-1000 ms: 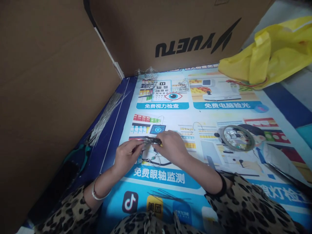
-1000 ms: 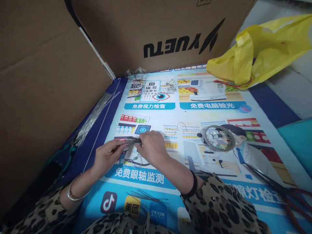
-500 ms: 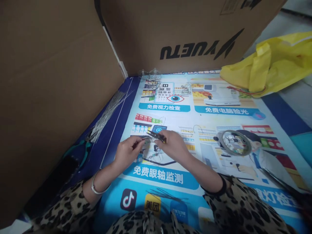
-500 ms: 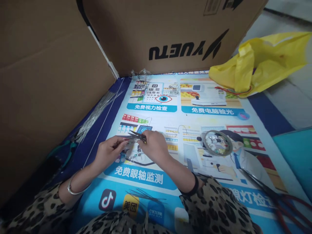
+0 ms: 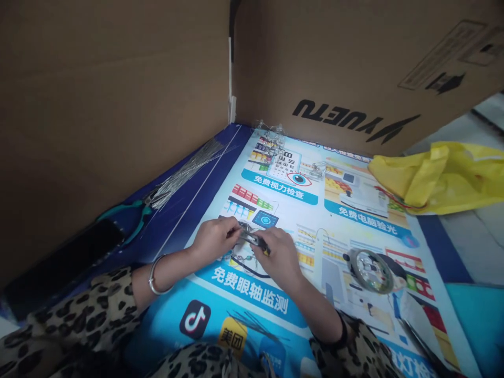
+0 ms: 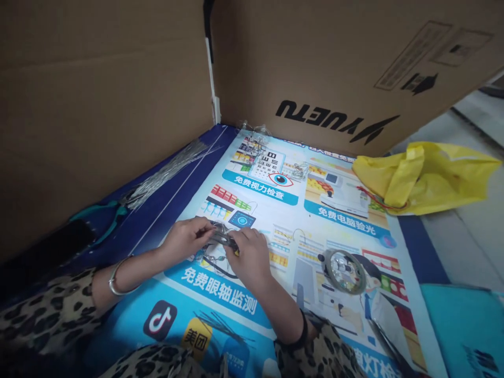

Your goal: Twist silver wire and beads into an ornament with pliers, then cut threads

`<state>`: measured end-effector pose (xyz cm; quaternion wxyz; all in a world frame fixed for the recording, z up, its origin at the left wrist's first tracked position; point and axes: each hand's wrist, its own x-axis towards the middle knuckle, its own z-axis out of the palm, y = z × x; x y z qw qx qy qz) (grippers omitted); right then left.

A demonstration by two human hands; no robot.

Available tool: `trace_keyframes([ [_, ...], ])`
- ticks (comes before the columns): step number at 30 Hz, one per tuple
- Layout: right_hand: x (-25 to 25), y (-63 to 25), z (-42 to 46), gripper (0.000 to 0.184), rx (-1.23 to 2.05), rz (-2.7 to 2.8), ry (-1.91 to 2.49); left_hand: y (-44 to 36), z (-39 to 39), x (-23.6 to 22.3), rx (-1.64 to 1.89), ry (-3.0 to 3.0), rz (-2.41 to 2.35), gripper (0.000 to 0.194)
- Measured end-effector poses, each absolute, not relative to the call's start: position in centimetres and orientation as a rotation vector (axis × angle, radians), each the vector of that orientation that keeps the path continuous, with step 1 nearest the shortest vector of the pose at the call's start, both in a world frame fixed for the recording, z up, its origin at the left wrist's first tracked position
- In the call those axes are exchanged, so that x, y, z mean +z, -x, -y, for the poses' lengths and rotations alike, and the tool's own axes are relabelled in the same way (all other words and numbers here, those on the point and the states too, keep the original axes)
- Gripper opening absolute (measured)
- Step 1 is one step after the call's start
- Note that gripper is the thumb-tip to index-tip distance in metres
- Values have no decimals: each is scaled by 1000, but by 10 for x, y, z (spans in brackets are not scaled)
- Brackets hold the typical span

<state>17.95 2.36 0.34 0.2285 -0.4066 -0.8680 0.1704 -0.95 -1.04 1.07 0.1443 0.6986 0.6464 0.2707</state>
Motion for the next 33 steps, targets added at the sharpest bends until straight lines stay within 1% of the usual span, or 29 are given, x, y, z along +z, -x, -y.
trace_keyframes([
  [5, 2, -180, -8, 22, 284, 2516, 996, 9, 12, 9, 783, -2066, -1874, 15],
  [9, 3, -179, -1, 26, 197, 2566, 956, 9, 14, 12, 746, -2044, -1882, 14],
  [13, 5, -179, 1, 28, 176, 2590, 948, 9, 12, 13, 766, -2063, -1828, 14],
  [22, 7, -178, 1, 22, 198, 2595, 911, 11, 8, 14, 822, -2223, -1685, 17],
  [29, 7, -178, 0, 20, 189, 2625, 884, 15, 4, 24, 573, -2508, -1571, 22],
  [33, 8, -178, 0, 17, 166, 2619, 862, 16, 1, 34, 417, -2577, -1493, 23],
])
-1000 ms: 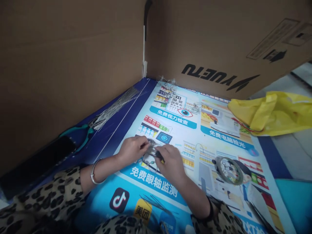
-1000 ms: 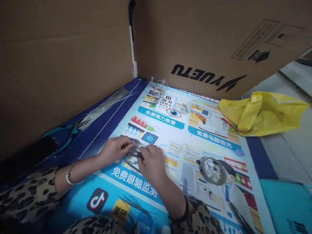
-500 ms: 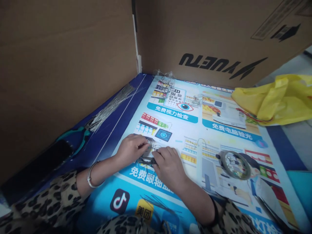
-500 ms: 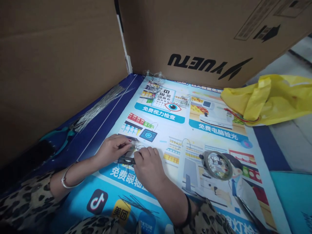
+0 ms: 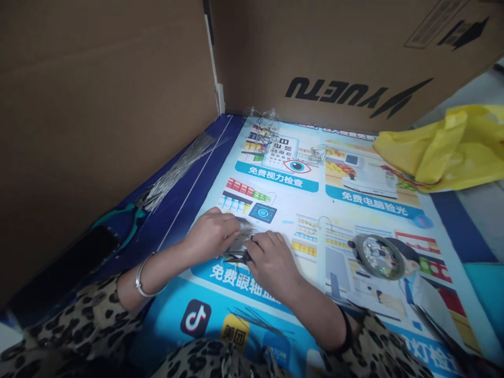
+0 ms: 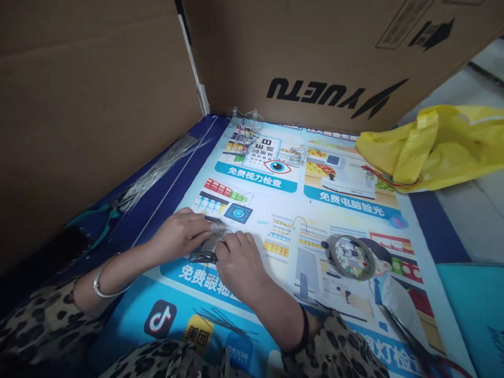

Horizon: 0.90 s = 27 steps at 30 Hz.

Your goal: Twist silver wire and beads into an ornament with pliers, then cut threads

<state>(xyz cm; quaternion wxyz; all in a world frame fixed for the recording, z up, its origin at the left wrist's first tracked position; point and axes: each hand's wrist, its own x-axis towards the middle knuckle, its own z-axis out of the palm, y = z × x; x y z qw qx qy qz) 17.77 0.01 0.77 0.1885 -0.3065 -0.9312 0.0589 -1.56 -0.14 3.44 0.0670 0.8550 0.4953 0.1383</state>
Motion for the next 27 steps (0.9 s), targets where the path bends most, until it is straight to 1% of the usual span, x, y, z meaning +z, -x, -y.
trace_keyframes([
  [5, 7, -178, 0, 16, 163, 2614, 864, 19, -2, 43, 269, -2627, -1433, 22],
  [10, 7, -178, 0, 13, 169, 2645, 858, 23, -8, 46, 232, -2547, -1343, 20],
  [15, 7, -178, 0, 12, 174, 2672, 860, 23, -13, 46, 284, -2382, -1318, 22],
  [21, 7, -179, 0, 14, 168, 2681, 855, 29, -17, 44, 354, -2195, -1303, 21],
  [27, 8, -181, 1, 18, 173, 2690, 858, 37, -15, 36, 483, -2118, -1220, 27],
])
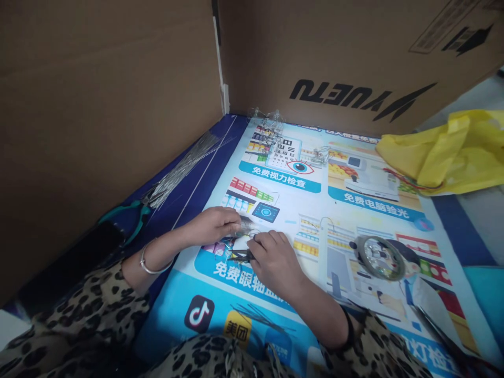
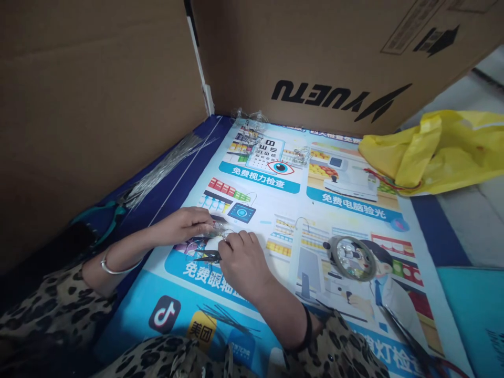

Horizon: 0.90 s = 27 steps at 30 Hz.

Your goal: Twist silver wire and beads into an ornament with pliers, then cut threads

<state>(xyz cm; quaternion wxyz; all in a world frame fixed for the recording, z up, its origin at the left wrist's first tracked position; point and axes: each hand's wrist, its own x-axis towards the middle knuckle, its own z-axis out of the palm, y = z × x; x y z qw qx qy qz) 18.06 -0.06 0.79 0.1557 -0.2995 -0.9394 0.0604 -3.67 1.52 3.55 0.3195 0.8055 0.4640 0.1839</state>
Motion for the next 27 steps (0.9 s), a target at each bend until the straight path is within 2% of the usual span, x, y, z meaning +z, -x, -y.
trace_keyframes([
  [7, 8, -181, 0, 22, 194, 2677, 860, 35, -9, 32, 710, -2021, -1161, 29],
  [20, 8, -181, 0, 19, 235, 2677, 868, 25, -10, 28, 793, -2026, -1329, 13],
  [27, 8, -180, -1, 19, 232, 2677, 863, 21, -10, 22, 836, -2037, -1322, 12],
])
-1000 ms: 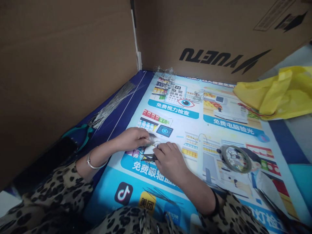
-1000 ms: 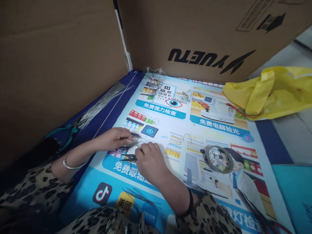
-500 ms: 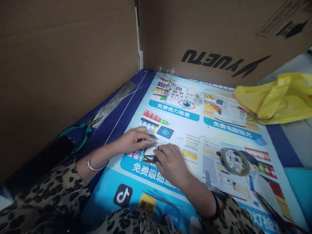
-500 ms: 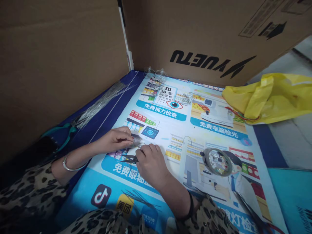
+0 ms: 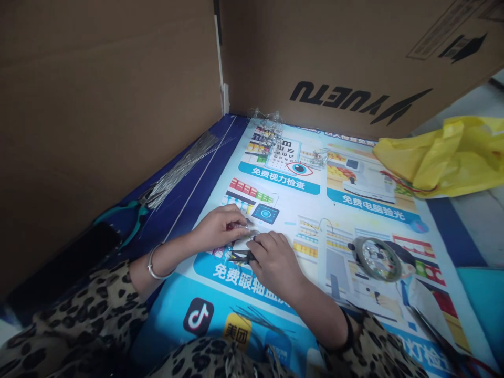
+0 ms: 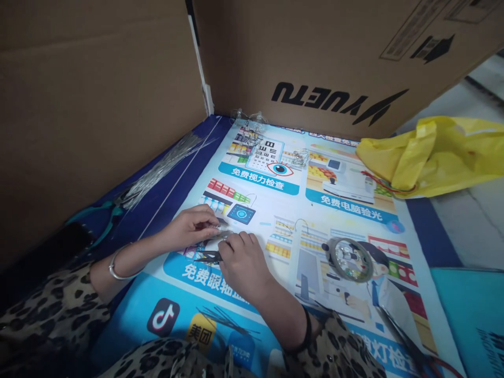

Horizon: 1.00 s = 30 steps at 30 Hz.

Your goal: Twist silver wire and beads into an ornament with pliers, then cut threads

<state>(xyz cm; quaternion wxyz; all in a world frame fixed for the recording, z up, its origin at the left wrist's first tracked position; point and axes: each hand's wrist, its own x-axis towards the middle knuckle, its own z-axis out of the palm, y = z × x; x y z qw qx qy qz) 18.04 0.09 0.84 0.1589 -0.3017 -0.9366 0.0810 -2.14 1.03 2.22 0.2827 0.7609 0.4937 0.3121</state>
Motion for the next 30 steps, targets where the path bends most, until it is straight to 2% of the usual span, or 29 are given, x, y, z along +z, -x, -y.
trace_keyframes([
  [10, 8, -180, -1, 17, 209, 2666, 852, 17, -9, 20, 960, -1996, -1251, 11],
  [16, 6, -179, -1, 17, 185, 2660, 841, 20, -8, 27, 997, -2185, -1229, 10],
  [26, 9, -177, 1, 8, 84, 2648, 873, 21, 2, 44, 660, -2774, -1212, 19],
  [30, 11, -175, 5, 8, 14, 2637, 931, 22, 4, 45, 600, -2789, -1247, 18],
])
